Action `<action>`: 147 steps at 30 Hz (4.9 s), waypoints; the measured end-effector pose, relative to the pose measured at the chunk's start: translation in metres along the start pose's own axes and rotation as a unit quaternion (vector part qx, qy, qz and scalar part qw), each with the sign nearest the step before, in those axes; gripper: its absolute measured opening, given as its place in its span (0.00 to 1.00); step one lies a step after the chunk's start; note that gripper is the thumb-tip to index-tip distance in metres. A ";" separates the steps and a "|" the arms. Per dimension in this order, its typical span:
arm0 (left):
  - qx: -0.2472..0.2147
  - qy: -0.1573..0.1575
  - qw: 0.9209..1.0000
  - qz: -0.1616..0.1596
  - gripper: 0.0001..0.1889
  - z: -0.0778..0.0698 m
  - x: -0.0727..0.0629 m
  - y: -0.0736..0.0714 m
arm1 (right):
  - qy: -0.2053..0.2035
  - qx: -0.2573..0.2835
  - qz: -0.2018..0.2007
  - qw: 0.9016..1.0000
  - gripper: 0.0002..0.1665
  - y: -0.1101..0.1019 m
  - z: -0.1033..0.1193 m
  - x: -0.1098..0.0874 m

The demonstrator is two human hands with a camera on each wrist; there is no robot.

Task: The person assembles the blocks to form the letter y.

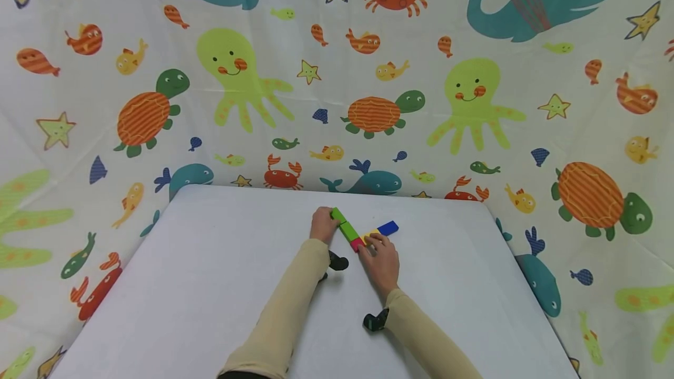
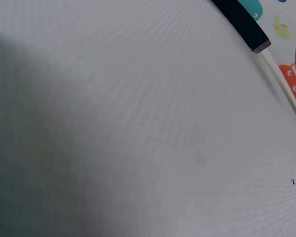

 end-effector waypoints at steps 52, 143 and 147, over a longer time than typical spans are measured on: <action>0.014 -0.017 1.000 0.015 0.18 -0.005 -0.001 0.004 | 0.012 0.000 0.013 1.000 0.22 0.000 -0.002 0.004; 0.031 0.210 0.849 0.485 0.26 0.015 -0.134 -0.006 | 0.006 0.001 0.009 1.000 0.21 -0.002 0.007 -0.005; 0.036 0.205 0.860 0.465 0.26 0.014 -0.128 -0.006 | 0.009 0.001 0.013 1.000 0.21 -0.002 0.007 -0.005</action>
Point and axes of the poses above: each hand's wrist, its own x-axis towards the middle knuckle, its own y-axis out of the palm, z = x × y, the point moved 10 cm from there along x, towards the middle knuckle, and after that the axes turned 3 degrees about x, right-handed, at the moved point
